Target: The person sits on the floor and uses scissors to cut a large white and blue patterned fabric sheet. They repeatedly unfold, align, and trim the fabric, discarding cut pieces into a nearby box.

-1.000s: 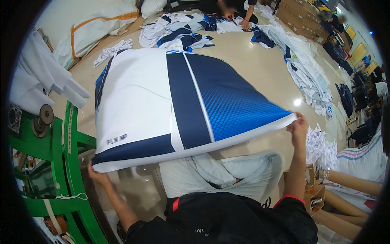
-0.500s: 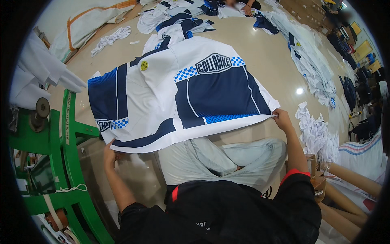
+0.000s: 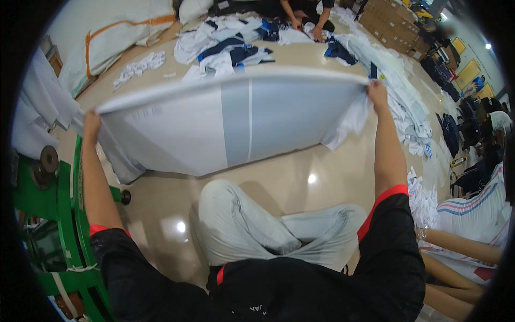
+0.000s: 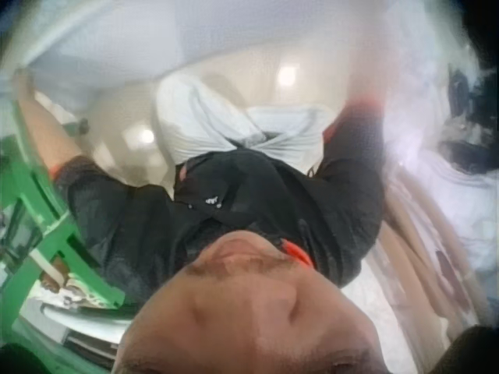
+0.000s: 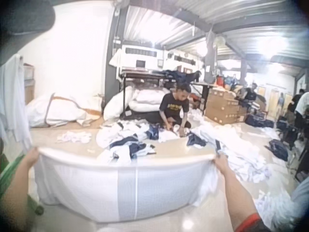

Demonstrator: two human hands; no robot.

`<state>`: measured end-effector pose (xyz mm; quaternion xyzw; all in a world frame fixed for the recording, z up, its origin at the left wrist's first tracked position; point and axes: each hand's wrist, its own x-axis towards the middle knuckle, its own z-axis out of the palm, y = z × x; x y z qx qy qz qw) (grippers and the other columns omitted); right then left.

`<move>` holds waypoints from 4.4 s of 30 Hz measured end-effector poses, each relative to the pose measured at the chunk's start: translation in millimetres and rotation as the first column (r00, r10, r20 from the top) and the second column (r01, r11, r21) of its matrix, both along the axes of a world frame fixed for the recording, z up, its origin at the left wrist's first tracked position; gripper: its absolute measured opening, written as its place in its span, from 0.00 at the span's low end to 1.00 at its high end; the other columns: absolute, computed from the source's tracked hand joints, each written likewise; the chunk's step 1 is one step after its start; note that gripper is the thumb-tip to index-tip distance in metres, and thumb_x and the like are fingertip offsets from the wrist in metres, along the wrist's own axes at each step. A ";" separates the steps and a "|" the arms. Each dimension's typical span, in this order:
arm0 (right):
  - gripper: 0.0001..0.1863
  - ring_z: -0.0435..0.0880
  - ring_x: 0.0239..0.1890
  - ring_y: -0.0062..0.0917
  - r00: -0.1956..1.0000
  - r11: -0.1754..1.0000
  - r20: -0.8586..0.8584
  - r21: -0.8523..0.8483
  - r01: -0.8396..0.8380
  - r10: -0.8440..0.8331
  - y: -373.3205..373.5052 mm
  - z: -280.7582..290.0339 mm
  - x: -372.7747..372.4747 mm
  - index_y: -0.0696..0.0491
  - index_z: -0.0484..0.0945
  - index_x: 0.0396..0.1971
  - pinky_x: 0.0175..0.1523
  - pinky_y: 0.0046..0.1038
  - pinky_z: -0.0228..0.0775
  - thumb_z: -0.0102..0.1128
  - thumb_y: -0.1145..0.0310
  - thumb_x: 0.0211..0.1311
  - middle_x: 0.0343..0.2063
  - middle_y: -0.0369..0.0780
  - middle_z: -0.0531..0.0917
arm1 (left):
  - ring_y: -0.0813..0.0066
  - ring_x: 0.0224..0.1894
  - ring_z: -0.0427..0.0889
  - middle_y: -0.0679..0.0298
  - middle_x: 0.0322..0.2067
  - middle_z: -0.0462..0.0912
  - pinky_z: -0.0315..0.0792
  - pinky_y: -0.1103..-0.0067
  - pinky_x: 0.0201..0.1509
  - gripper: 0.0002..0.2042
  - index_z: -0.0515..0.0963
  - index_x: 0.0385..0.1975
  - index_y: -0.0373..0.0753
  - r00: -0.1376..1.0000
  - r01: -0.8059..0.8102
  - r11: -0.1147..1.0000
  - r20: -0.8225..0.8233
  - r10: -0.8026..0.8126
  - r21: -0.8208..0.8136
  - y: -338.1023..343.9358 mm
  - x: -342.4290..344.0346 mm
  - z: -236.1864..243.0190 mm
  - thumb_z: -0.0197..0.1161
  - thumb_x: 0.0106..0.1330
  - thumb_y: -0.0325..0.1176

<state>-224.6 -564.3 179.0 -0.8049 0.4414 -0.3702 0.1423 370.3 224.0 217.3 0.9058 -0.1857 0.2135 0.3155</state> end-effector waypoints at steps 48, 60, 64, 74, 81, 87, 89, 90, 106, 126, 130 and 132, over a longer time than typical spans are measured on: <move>0.12 0.83 0.32 0.23 0.932 0.911 -0.300 0.407 -0.069 0.205 130.7 -180.4 -289.3 0.61 0.84 0.43 0.41 0.25 0.74 0.62 0.76 0.59 0.32 0.41 0.87 | 0.60 0.45 0.82 0.55 0.41 0.85 0.72 0.71 0.51 0.15 0.83 0.46 0.38 0.940 0.128 0.958 -0.338 -0.035 0.257 17.7 -246.2 -213.4 0.57 0.59 0.23; 0.15 0.85 0.32 0.35 0.823 0.964 -0.561 0.255 0.072 0.087 -21.7 -164.2 -140.9 0.62 0.83 0.32 0.42 0.33 0.74 0.70 0.63 0.55 0.27 0.49 0.85 | 0.75 0.34 0.81 0.62 0.34 0.85 0.72 0.79 0.40 0.12 0.83 0.41 0.36 0.910 0.200 0.959 -0.401 -0.106 0.201 -118.1 -53.9 -235.7 0.64 0.64 0.36; 0.16 0.86 0.34 0.44 0.834 0.995 -0.550 0.052 0.083 -0.041 -57.8 -194.8 -100.2 0.61 0.83 0.32 0.42 0.39 0.74 0.69 0.61 0.56 0.29 0.52 0.85 | 0.65 0.43 0.84 0.63 0.38 0.87 0.71 0.63 0.49 0.15 0.84 0.43 0.42 0.912 0.010 0.944 -0.389 0.126 0.330 -179.8 -32.7 -256.9 0.66 0.62 0.44; 0.23 0.78 0.58 0.45 0.966 0.986 -0.232 0.150 -0.079 0.112 33.4 -227.9 -84.9 0.57 0.74 0.59 0.62 0.37 0.70 0.60 0.67 0.65 0.55 0.50 0.80 | 0.51 0.68 0.68 0.55 0.63 0.72 0.62 0.61 0.69 0.21 0.77 0.56 0.39 0.875 0.465 0.805 -0.052 -0.481 0.368 -186.9 -157.0 -268.7 0.62 0.61 0.29; 0.23 0.77 0.58 0.45 0.740 0.960 -0.632 0.025 -0.278 0.231 138.6 -219.9 -160.9 0.55 0.75 0.57 0.65 0.41 0.66 0.55 0.78 0.60 0.53 0.49 0.79 | 0.48 0.62 0.72 0.48 0.54 0.77 0.66 0.60 0.67 0.19 0.79 0.50 0.34 0.770 0.626 0.616 -0.254 -0.586 0.478 -132.5 -195.6 -262.4 0.59 0.57 0.19; 0.15 0.79 0.52 0.44 0.694 0.953 -0.673 0.055 -0.299 0.256 84.7 -228.8 -165.6 0.56 0.79 0.44 0.61 0.42 0.69 0.53 0.81 0.56 0.48 0.44 0.83 | 0.49 0.44 0.77 0.51 0.36 0.78 0.71 0.63 0.57 0.09 0.79 0.37 0.31 0.752 0.596 0.578 -0.135 -0.645 0.558 -129.6 -195.8 -273.7 0.59 0.56 0.21; 0.11 0.81 0.49 0.42 0.657 0.951 -0.720 0.015 -0.308 0.224 76.8 -228.7 -170.0 0.57 0.81 0.40 0.56 0.39 0.72 0.52 0.79 0.58 0.46 0.42 0.84 | 0.50 0.40 0.77 0.52 0.33 0.77 0.72 0.64 0.52 0.07 0.79 0.35 0.31 0.741 0.618 0.562 -0.168 -0.650 0.550 -115.0 -212.5 -271.9 0.60 0.56 0.22; 0.11 0.82 0.48 0.43 0.660 0.956 -0.722 0.005 -0.293 0.206 75.2 -226.9 -174.1 0.57 0.81 0.39 0.56 0.39 0.72 0.52 0.79 0.58 0.46 0.42 0.84 | 0.51 0.39 0.77 0.52 0.32 0.77 0.72 0.64 0.50 0.07 0.79 0.34 0.32 0.745 0.629 0.567 -0.202 -0.636 0.532 -108.3 -222.4 -272.1 0.60 0.56 0.22; 0.22 0.79 0.53 0.49 0.824 0.985 -0.564 0.165 0.052 0.052 146.2 -230.6 -233.0 0.57 0.77 0.55 0.58 0.42 0.71 0.62 0.72 0.59 0.51 0.53 0.81 | 0.52 0.36 0.78 0.53 0.32 0.80 0.71 0.62 0.42 0.07 0.81 0.35 0.33 0.798 0.601 0.638 -0.313 -0.515 0.482 -70.3 -289.6 -271.9 0.61 0.58 0.22; 0.24 0.77 0.55 0.43 0.841 0.680 -0.151 0.522 0.514 -0.520 575.4 -314.2 -444.8 0.60 0.70 0.61 0.61 0.35 0.67 0.54 0.68 0.66 0.50 0.55 0.77 | 0.68 0.66 0.72 0.69 0.57 0.78 0.58 0.65 0.68 0.17 0.79 0.54 0.50 0.862 0.305 0.883 0.292 -0.415 0.357 -122.8 -348.8 -367.2 0.55 0.69 0.44; 0.27 0.76 0.53 0.49 0.822 0.695 -0.455 0.465 0.548 -0.344 577.6 -275.3 -434.1 0.59 0.71 0.60 0.60 0.39 0.68 0.59 0.71 0.60 0.50 0.56 0.76 | 0.69 0.67 0.71 0.68 0.59 0.78 0.56 0.67 0.69 0.18 0.78 0.57 0.50 0.834 0.366 0.822 0.238 -0.498 0.436 -125.6 -353.6 -355.2 0.54 0.70 0.45; 0.30 0.75 0.54 0.50 0.835 0.593 -0.484 0.602 0.535 -0.262 563.2 -230.5 -396.5 0.58 0.72 0.60 0.58 0.41 0.69 0.63 0.71 0.55 0.52 0.57 0.76 | 0.66 0.69 0.67 0.64 0.61 0.75 0.55 0.65 0.71 0.21 0.74 0.61 0.47 0.843 0.342 0.814 0.229 -0.487 0.469 -114.6 -339.5 -373.0 0.53 0.71 0.45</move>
